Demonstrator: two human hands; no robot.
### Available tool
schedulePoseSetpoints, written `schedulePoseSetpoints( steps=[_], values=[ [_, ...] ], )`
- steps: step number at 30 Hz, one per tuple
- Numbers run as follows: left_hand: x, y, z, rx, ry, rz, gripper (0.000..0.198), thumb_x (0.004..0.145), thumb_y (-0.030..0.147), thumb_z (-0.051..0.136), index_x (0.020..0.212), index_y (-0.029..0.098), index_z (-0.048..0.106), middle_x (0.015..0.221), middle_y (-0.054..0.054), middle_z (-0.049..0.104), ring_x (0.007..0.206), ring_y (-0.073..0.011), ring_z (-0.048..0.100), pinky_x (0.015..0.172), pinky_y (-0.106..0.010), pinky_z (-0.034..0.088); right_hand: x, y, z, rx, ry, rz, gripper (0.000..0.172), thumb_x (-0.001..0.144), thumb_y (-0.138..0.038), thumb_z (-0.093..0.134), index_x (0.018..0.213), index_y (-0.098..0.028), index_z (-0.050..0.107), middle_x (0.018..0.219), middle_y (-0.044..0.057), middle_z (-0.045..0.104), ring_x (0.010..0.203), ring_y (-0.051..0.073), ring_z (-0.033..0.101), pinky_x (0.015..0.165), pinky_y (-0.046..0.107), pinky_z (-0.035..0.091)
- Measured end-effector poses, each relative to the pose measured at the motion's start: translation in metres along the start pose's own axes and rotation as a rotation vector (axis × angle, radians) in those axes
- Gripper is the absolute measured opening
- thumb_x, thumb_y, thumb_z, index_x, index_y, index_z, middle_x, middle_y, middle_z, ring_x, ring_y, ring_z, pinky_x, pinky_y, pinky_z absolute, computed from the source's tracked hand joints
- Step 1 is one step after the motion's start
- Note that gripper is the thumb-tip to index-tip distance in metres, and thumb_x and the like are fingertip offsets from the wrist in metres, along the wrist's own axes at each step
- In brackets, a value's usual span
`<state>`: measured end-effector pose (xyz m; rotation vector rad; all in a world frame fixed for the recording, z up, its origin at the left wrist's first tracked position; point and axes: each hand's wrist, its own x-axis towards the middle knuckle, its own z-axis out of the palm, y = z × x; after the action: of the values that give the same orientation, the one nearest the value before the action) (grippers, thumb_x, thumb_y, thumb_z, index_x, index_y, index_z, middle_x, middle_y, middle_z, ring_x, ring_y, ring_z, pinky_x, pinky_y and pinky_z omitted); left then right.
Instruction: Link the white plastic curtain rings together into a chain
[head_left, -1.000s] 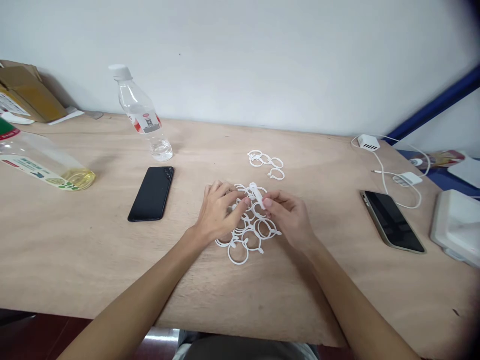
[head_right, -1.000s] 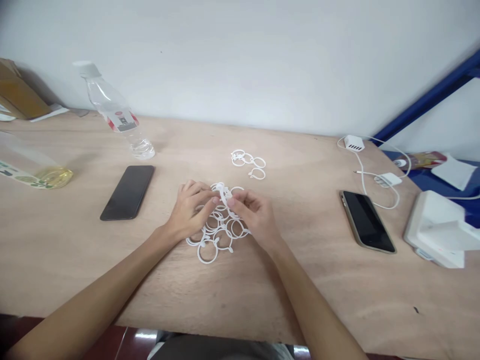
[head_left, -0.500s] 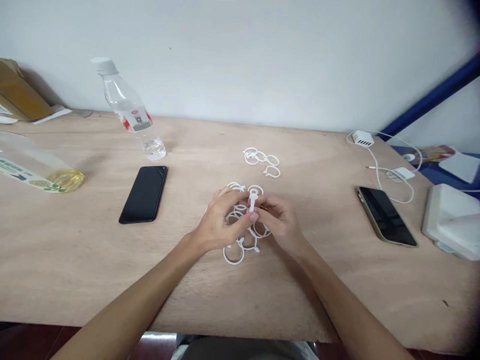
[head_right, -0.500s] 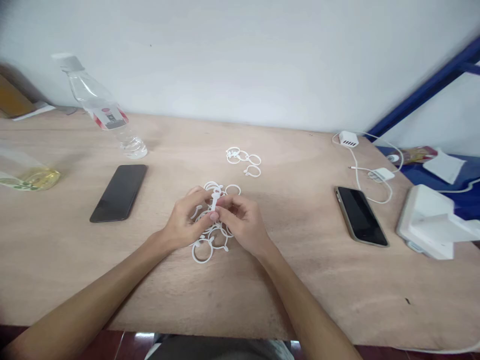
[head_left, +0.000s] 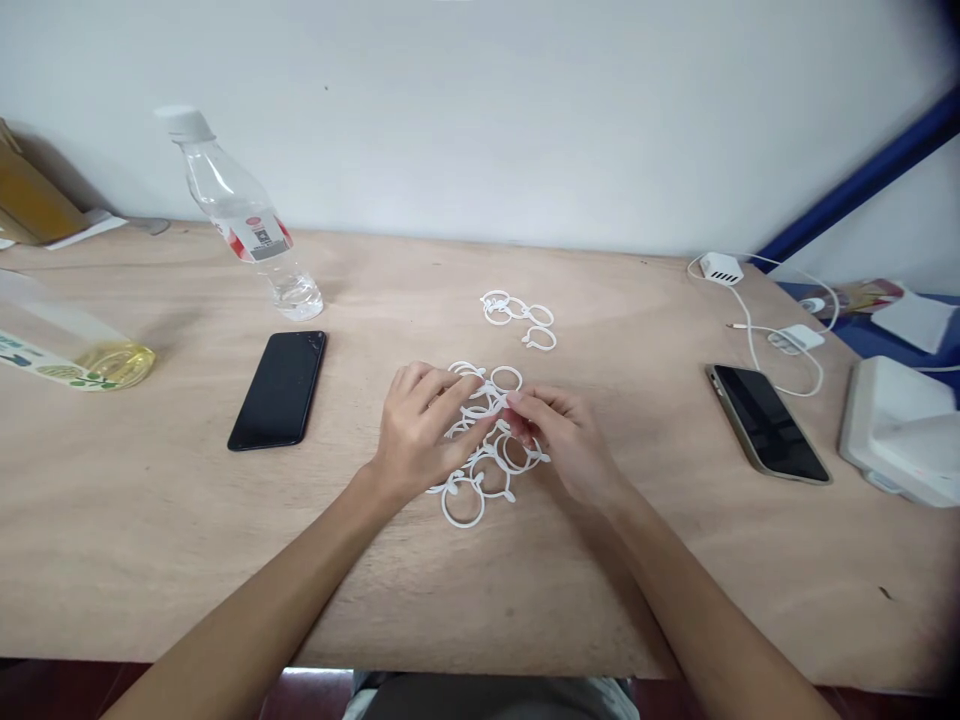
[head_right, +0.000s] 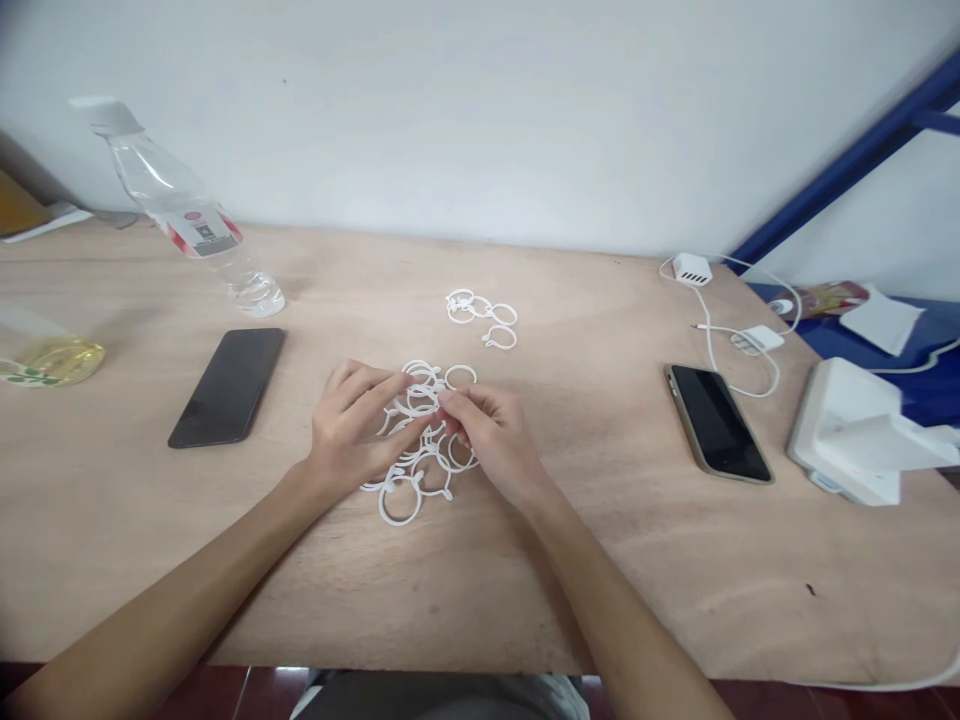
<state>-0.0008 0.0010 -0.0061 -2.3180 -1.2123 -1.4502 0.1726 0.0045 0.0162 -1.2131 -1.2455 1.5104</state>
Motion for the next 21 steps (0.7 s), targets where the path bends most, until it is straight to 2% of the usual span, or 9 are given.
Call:
schedulePoseSetpoints(
  steps=[4, 8, 10, 13, 17, 21],
  values=[
    [0.001, 0.003, -0.003, -0.053, -0.069, -0.064, 0.027, 0.081, 0.041, 0.068, 0.094, 0.017, 0.066, 0.086, -0.006, 0.072, 0.077, -0.019, 0.057, 0.073, -0.035, 0.043, 0.0, 0.0, -0.001, 0.021, -0.008, 0.005, 0.029, 0.077, -0.04, 0.065, 0.06, -0.017, 0.057, 0.058, -0.003, 0.05, 0.051, 0.009, 0.04, 0.046, 0.023, 0.028],
    [0.004, 0.008, -0.008, -0.188, -0.183, -0.245, 0.044, 0.096, 0.049, 0.036, 0.089, 0.017, 0.066, 0.074, -0.004, 0.069, 0.072, -0.018, 0.058, 0.076, -0.037, 0.038, -0.003, -0.003, -0.001, -0.025, -0.072, -0.072, 0.029, 0.078, -0.038, 0.063, 0.06, -0.018, 0.056, 0.055, -0.004, 0.046, 0.051, 0.009, 0.039, 0.047, 0.024, 0.029],
    [0.005, 0.009, -0.009, -0.24, -0.261, -0.293, 0.054, 0.099, 0.047, 0.025, 0.075, 0.017, 0.063, 0.063, -0.002, 0.063, 0.064, -0.0157, 0.056, 0.073, -0.037, 0.035, -0.004, -0.004, 0.0, -0.05, -0.115, -0.091, 0.028, 0.08, -0.038, 0.062, 0.061, -0.018, 0.056, 0.055, -0.004, 0.045, 0.051, 0.009, 0.04, 0.048, 0.024, 0.03],
    [0.005, 0.009, -0.008, -0.311, -0.363, -0.304, 0.061, 0.1, 0.046, 0.016, 0.055, 0.018, 0.046, 0.051, 0.001, 0.051, 0.051, -0.0125, 0.046, 0.068, -0.035, 0.033, -0.006, -0.003, 0.003, -0.033, -0.141, -0.089, 0.031, 0.083, -0.043, 0.059, 0.065, -0.018, 0.055, 0.057, -0.004, 0.045, 0.052, 0.009, 0.04, 0.049, 0.024, 0.031],
    [0.003, 0.009, -0.004, -0.355, -0.392, -0.305, 0.062, 0.098, 0.054, 0.008, 0.056, 0.019, 0.038, 0.052, 0.002, 0.045, 0.052, -0.0129, 0.042, 0.067, -0.033, 0.034, -0.008, -0.001, 0.01, -0.026, -0.127, -0.107, 0.041, 0.086, -0.053, 0.054, 0.063, -0.019, 0.05, 0.058, -0.004, 0.044, 0.052, 0.009, 0.039, 0.049, 0.025, 0.03],
    [0.001, 0.009, -0.001, -0.372, -0.401, -0.328, 0.062, 0.096, 0.058, 0.006, 0.056, 0.02, 0.034, 0.051, 0.002, 0.042, 0.052, -0.0134, 0.041, 0.066, -0.033, 0.034, -0.008, 0.006, 0.016, 0.027, -0.082, -0.117, 0.042, 0.085, -0.054, 0.057, 0.063, -0.019, 0.048, 0.058, -0.005, 0.041, 0.051, 0.009, 0.035, 0.048, 0.025, 0.027]
  ],
)
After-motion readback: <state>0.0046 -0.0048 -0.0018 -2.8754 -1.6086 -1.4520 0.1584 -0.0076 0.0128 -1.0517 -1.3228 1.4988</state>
